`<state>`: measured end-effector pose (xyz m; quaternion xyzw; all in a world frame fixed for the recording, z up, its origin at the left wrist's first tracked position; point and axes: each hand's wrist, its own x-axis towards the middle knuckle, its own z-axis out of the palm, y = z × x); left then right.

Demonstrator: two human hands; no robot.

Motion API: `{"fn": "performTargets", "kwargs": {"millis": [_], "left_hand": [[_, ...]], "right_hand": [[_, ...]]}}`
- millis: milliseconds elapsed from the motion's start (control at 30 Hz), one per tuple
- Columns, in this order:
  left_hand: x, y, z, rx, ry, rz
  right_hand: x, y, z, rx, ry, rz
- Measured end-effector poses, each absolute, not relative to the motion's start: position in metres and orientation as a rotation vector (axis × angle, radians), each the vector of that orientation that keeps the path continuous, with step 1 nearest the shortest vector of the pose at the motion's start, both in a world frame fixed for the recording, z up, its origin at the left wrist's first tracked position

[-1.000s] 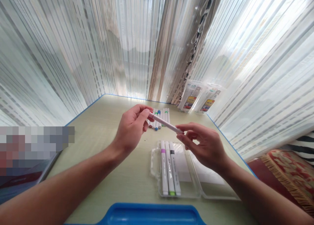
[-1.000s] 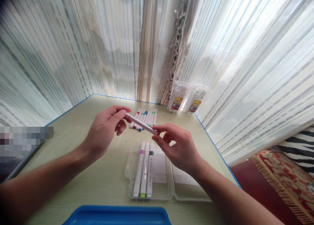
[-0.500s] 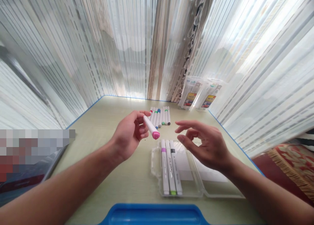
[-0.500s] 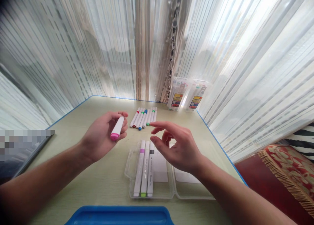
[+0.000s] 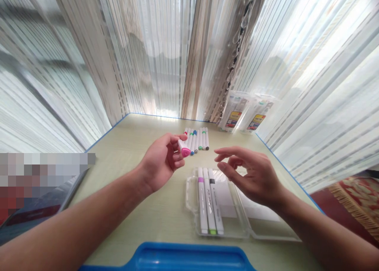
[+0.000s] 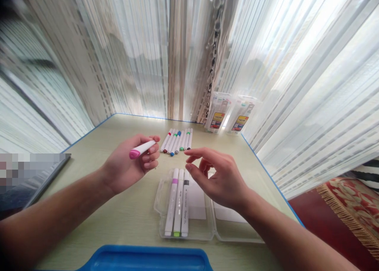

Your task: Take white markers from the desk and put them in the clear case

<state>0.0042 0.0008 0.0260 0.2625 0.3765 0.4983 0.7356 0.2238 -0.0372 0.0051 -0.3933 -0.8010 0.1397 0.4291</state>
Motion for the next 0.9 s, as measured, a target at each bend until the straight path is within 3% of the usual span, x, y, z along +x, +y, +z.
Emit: {"fn": "performTargets", "kwargs": {"millis": [433, 733, 900], "left_hand": [[0.004, 0.002, 0.023, 0.620, 0.829, 1.114], [0.007, 0.000, 0.012, 1.118, 0.855, 1.269], [0.008, -0.002, 0.011, 1.191, 0.852, 1.264]], "right_hand": [[0.223, -0.036, 0.006, -0.978, -2.038, 0.337], [0.228, -0.038, 0.012, -0.914, -2.021, 0.689], [0.226, -0.038, 0.011, -0.970, -2.076, 0.531]]}}
